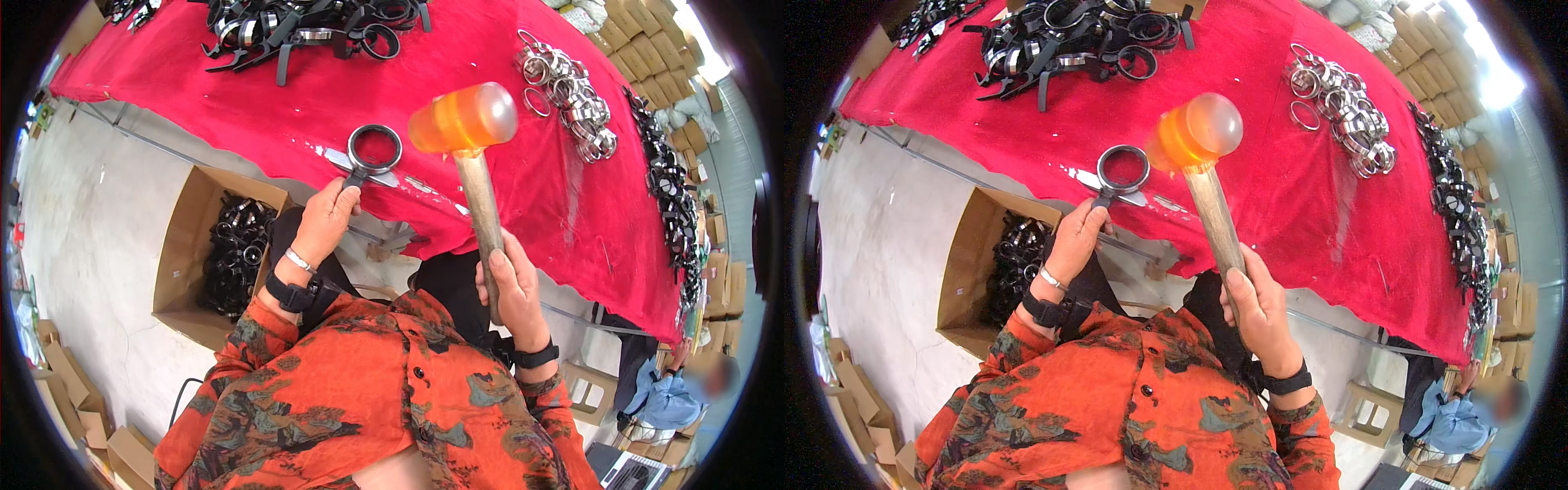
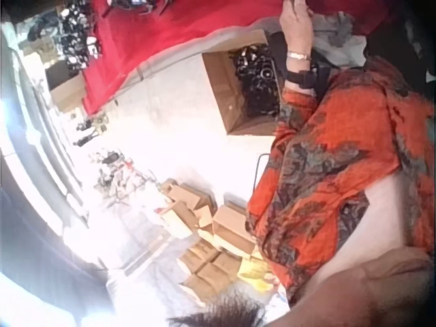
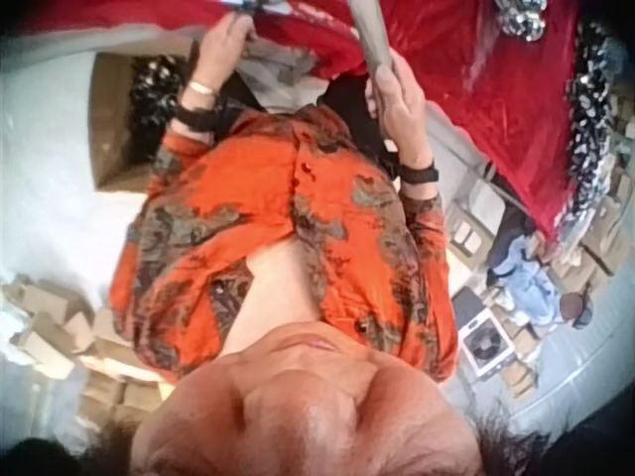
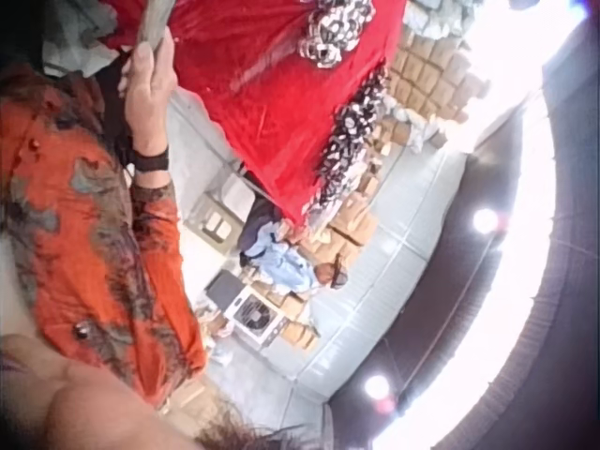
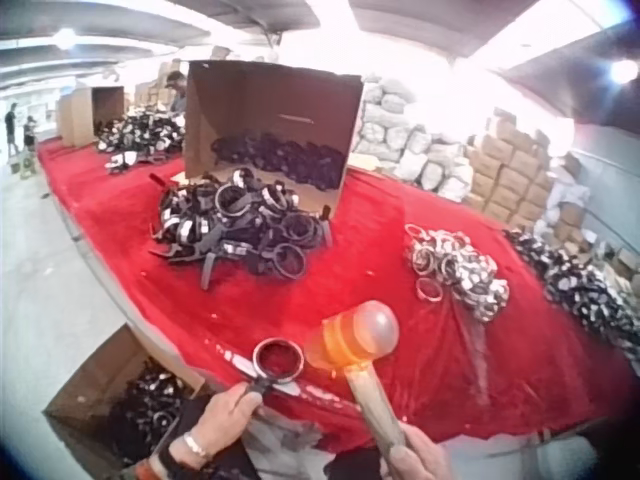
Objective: Assembling metal rings onto plastic components using a mallet.
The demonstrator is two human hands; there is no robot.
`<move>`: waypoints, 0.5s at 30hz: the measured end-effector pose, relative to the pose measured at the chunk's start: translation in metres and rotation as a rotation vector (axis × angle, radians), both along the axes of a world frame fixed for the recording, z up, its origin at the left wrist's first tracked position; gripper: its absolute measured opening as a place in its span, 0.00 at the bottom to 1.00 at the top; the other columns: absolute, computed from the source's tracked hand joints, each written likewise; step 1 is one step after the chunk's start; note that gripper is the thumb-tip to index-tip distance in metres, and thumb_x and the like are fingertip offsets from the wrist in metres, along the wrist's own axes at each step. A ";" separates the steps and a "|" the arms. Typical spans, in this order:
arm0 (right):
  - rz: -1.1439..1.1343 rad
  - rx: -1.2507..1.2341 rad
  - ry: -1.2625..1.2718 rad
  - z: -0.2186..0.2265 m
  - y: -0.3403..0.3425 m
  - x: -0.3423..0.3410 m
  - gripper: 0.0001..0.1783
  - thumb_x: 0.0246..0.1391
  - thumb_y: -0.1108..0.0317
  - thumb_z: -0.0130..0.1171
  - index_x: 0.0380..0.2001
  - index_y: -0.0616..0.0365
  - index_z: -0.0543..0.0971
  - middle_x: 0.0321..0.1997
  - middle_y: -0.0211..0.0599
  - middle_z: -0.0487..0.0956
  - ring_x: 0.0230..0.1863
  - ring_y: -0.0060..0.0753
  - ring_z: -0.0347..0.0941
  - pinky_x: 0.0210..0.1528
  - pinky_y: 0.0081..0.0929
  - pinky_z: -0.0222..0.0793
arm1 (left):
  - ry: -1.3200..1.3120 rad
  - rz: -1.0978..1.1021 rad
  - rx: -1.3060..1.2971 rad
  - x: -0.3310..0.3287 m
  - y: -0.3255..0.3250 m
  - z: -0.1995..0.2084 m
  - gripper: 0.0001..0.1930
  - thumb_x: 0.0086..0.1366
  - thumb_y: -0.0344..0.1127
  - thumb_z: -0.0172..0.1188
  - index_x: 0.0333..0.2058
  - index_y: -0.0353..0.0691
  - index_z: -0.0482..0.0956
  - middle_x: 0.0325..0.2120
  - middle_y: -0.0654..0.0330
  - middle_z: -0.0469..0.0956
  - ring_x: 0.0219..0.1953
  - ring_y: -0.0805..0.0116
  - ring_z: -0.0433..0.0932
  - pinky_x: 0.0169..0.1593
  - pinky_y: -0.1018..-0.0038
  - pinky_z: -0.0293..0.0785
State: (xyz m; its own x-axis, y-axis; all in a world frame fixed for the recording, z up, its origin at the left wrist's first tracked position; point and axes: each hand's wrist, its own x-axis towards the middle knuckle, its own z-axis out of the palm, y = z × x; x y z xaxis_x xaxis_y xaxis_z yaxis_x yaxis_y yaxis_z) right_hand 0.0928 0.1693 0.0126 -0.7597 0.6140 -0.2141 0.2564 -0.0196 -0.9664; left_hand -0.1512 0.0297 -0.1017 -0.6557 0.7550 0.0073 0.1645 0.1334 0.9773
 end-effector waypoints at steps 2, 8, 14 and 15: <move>0.042 0.196 0.093 -0.009 -0.002 0.005 0.25 0.62 0.62 0.50 0.59 0.63 0.65 0.26 0.28 0.72 0.22 0.16 0.66 0.25 0.16 0.64 | 0.013 0.026 0.014 0.001 0.001 0.003 0.16 0.70 0.46 0.47 0.31 0.39 0.72 0.23 0.67 0.74 0.24 0.80 0.70 0.26 0.81 0.68; 0.090 0.435 -0.089 -0.008 0.003 -0.009 0.23 0.59 0.66 0.55 0.55 0.64 0.68 0.25 0.38 0.70 0.20 0.21 0.67 0.25 0.21 0.65 | 0.022 0.036 -0.002 0.003 0.006 0.013 0.18 0.68 0.46 0.51 0.29 0.35 0.71 0.19 0.57 0.75 0.23 0.64 0.75 0.30 0.70 0.69; 0.283 0.808 0.125 0.015 -0.009 -0.054 0.25 0.55 0.69 0.57 0.55 0.68 0.68 0.46 0.57 0.75 0.47 0.54 0.75 0.47 0.35 0.71 | 0.060 0.075 0.008 0.005 0.005 0.012 0.18 0.68 0.46 0.51 0.30 0.34 0.71 0.19 0.53 0.75 0.24 0.58 0.77 0.31 0.67 0.70; 0.314 0.935 0.083 -0.001 -0.006 -0.065 0.24 0.55 0.67 0.56 0.53 0.67 0.69 0.45 0.57 0.76 0.46 0.54 0.75 0.45 0.38 0.72 | 0.074 0.063 0.017 0.004 0.007 0.013 0.18 0.68 0.46 0.51 0.30 0.34 0.71 0.19 0.52 0.75 0.24 0.57 0.77 0.31 0.66 0.70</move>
State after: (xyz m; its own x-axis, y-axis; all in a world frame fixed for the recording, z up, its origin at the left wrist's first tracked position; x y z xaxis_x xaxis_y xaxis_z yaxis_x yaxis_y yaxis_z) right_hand 0.0283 0.1634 0.0118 -0.9075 0.2773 0.3155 0.0507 0.8179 -0.5731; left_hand -0.1471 0.0364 -0.0889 -0.6992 0.7115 0.0701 0.2279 0.1289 0.9651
